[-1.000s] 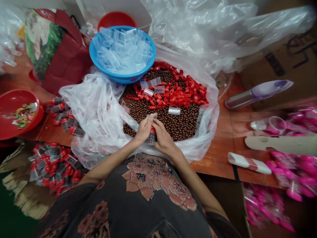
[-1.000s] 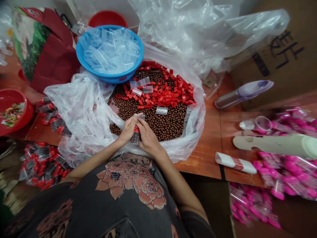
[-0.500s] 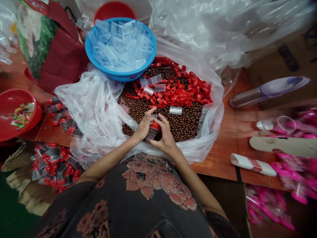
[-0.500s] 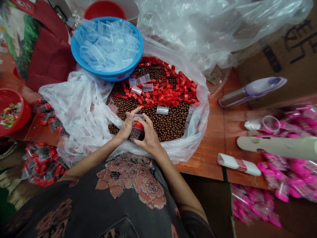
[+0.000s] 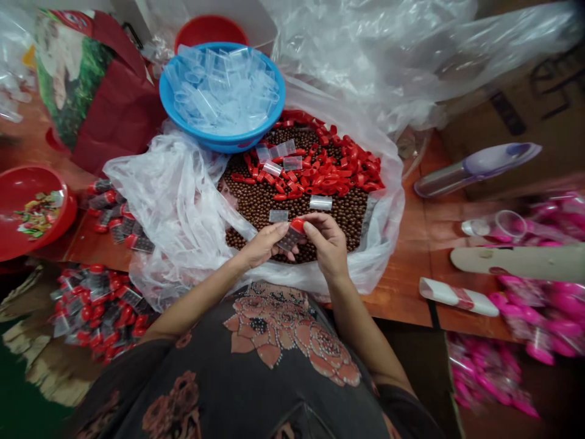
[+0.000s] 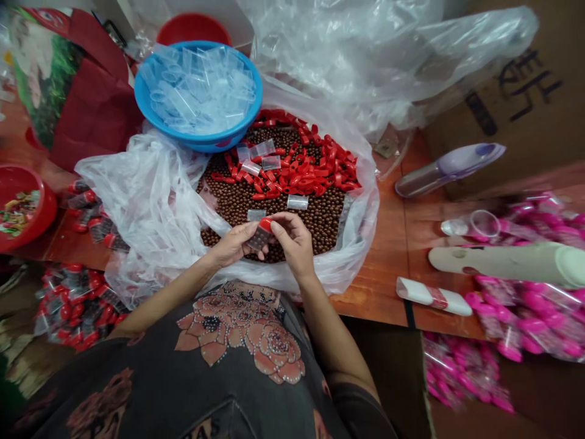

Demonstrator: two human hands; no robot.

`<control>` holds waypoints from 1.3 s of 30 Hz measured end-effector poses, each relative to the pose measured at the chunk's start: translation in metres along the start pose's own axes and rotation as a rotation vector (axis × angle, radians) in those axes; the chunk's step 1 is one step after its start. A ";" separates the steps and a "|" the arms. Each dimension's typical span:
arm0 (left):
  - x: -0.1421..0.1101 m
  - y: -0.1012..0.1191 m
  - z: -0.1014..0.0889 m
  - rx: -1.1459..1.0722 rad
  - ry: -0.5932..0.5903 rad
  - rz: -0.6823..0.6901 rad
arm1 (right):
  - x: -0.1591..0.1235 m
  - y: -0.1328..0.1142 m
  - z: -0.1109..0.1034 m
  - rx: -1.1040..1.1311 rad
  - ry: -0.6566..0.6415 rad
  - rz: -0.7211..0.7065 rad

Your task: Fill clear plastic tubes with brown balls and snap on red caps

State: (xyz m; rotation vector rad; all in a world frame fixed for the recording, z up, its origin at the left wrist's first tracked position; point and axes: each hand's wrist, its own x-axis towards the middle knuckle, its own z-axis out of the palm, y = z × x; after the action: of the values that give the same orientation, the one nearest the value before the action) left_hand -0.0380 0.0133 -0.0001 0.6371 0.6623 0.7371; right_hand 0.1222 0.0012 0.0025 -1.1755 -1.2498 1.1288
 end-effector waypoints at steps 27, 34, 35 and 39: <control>-0.011 -0.007 -0.012 0.128 0.019 0.116 | -0.007 -0.002 0.001 0.302 0.138 0.236; -0.015 -0.002 -0.010 0.002 0.002 0.091 | -0.001 0.004 -0.014 -0.065 0.111 0.127; -0.015 0.000 -0.010 -0.017 0.003 0.098 | 0.000 0.007 -0.018 -0.220 0.073 0.096; -0.015 0.002 -0.011 -0.038 0.014 0.107 | 0.003 0.016 -0.025 -0.940 -0.214 -0.026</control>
State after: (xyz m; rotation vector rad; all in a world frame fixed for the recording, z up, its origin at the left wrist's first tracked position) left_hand -0.0553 0.0060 -0.0008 0.6361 0.6294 0.8528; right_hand 0.1472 0.0046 -0.0130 -1.7231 -2.0618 0.6326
